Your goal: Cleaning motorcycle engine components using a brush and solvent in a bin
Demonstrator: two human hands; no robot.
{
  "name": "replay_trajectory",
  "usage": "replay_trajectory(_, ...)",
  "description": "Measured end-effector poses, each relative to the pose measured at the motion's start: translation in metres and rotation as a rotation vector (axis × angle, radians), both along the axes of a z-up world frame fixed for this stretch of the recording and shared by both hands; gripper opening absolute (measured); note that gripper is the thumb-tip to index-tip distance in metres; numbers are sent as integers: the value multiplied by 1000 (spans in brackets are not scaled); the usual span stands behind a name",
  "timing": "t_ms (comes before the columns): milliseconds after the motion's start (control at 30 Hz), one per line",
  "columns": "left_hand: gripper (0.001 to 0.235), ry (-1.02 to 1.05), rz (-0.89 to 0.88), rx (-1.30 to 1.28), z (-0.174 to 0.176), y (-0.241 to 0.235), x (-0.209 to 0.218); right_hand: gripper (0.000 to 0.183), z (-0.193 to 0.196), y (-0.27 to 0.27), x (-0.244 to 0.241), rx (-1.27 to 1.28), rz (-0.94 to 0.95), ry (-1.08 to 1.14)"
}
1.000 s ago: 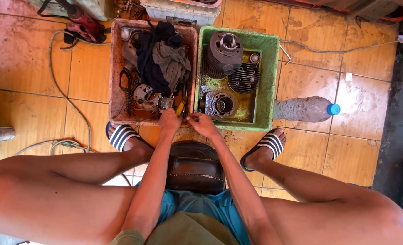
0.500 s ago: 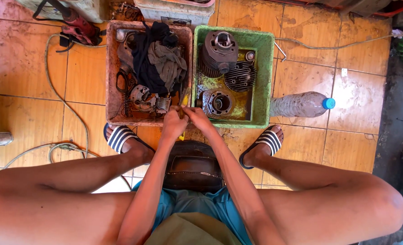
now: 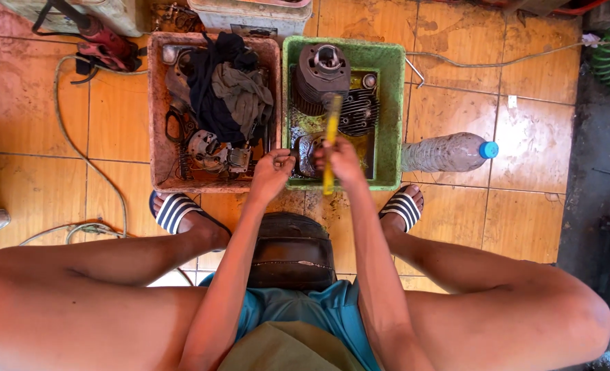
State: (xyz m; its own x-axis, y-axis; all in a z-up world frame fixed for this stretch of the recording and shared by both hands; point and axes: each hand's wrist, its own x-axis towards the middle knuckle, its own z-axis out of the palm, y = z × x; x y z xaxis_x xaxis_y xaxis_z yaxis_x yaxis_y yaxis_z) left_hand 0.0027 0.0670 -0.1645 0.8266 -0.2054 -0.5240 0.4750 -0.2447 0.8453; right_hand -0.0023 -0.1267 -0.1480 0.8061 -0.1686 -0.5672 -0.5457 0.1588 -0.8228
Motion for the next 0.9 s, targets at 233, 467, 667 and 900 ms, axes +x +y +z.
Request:
replay_trajectory(233,42,49,-140,134,9,-42,12,59,-58,-57,-31,-405,-147,91)
replay_trajectory(467,81,-257,-575,604,-26,-102,19,63,-122,-62,-45,-361,-224,303)
replay_trajectory(667,104,-375,-832,740,-79,-111,19,50,-194,-68,-53,-544,-155,339)
replay_trajectory(900,79,-605,-831,812,-96,-117,23,39,-168,-54,-41,-514,-275,298)
